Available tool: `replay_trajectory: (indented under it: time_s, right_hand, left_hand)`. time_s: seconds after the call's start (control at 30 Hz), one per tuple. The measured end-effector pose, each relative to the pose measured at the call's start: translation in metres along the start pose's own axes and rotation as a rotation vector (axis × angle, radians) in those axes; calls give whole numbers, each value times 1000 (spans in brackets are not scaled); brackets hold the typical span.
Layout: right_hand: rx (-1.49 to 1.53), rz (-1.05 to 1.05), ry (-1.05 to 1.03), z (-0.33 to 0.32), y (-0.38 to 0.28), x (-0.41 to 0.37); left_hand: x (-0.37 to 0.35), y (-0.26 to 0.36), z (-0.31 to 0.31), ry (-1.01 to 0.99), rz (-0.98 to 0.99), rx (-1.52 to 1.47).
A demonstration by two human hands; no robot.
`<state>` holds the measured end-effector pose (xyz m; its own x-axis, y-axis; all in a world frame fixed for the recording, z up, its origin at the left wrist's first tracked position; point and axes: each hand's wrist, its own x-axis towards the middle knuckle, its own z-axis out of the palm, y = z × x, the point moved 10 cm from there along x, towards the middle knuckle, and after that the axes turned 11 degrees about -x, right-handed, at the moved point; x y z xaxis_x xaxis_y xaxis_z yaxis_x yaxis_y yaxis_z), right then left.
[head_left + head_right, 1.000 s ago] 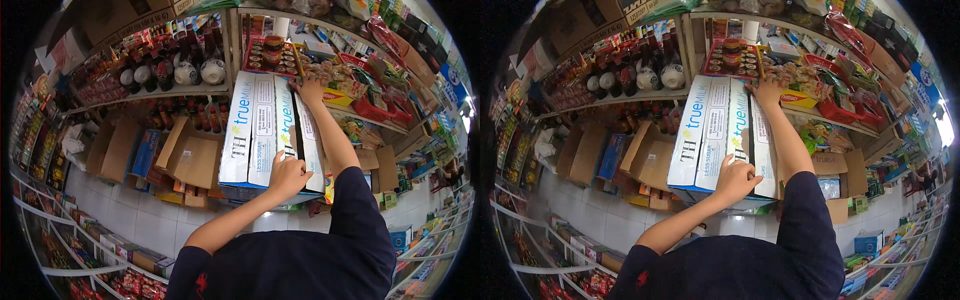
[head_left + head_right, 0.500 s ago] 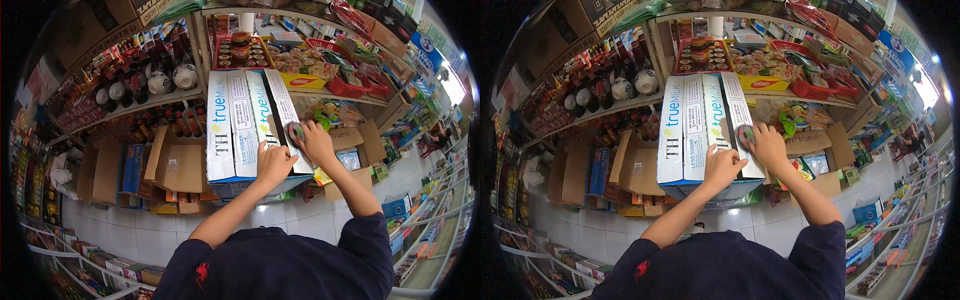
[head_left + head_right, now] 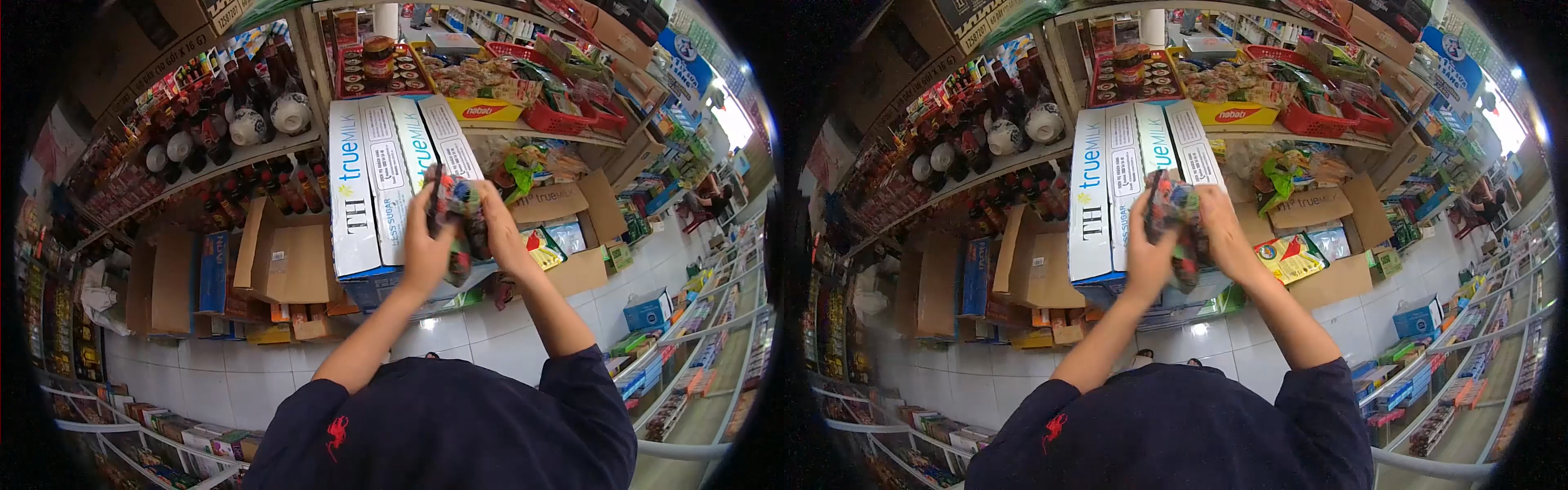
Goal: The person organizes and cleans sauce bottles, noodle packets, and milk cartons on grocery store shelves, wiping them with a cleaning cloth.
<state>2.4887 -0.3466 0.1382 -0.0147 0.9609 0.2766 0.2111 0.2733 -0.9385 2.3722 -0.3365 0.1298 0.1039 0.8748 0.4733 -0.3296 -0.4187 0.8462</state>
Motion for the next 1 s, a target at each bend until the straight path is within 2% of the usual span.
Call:
replay_trajectory:
  time_s: [0.07, 0.13, 0.23, 0.33, 0.4, 0.47, 0.53, 0.57, 0.63, 0.67, 0.73, 0.8, 0.87, 1.0]
  right_hand:
    - [-833, -316, 151, -9, -26, 0]
    - [-975, -151, 70, -4, -1, 3]
    - [-1045, -107, -162, 27, 34, -1]
    - [-865, -104, -124, 22, 27, 2]
    - [-790, -46, -131, 16, 34, 1]
    - [-444, -13, -107, 11, 29, -4]
    - [-502, -39, -129, 10, 32, -6]
    - [-586, -91, -167, 15, 26, -10]
    - [-735, -153, -286, 24, 13, -16]
    - [-738, -154, -285, 24, 18, -17]
    - [-545, -134, -192, 17, 25, -16]
    - [-584, -154, -177, 17, 22, -15]
    - [-434, -83, -150, 13, 25, -11]
    - [-491, -95, -107, 9, 28, -10]
  left_hand:
    - [13, 10, -31, 88, 58, 90]
    - [29, 25, -57, 156, 83, 108]
    - [52, 48, -73, 84, 183, 323]
    - [58, 50, -67, -28, 273, 424]
    - [49, 30, -28, -408, 210, 504]
    - [35, 27, -3, -567, 199, 498]
    - [25, 25, 8, -617, 325, 623]
    - [23, 23, 9, -626, 316, 621]
    - [19, 27, 15, -672, 423, 710]
    - [20, 25, 15, -671, 426, 708]
    - [17, 15, 18, -787, 310, 606]
    - [12, 18, 20, -815, 293, 554]
    - [-3, 23, 29, -970, 287, 437]
    - [-10, 21, 33, -988, 291, 466]
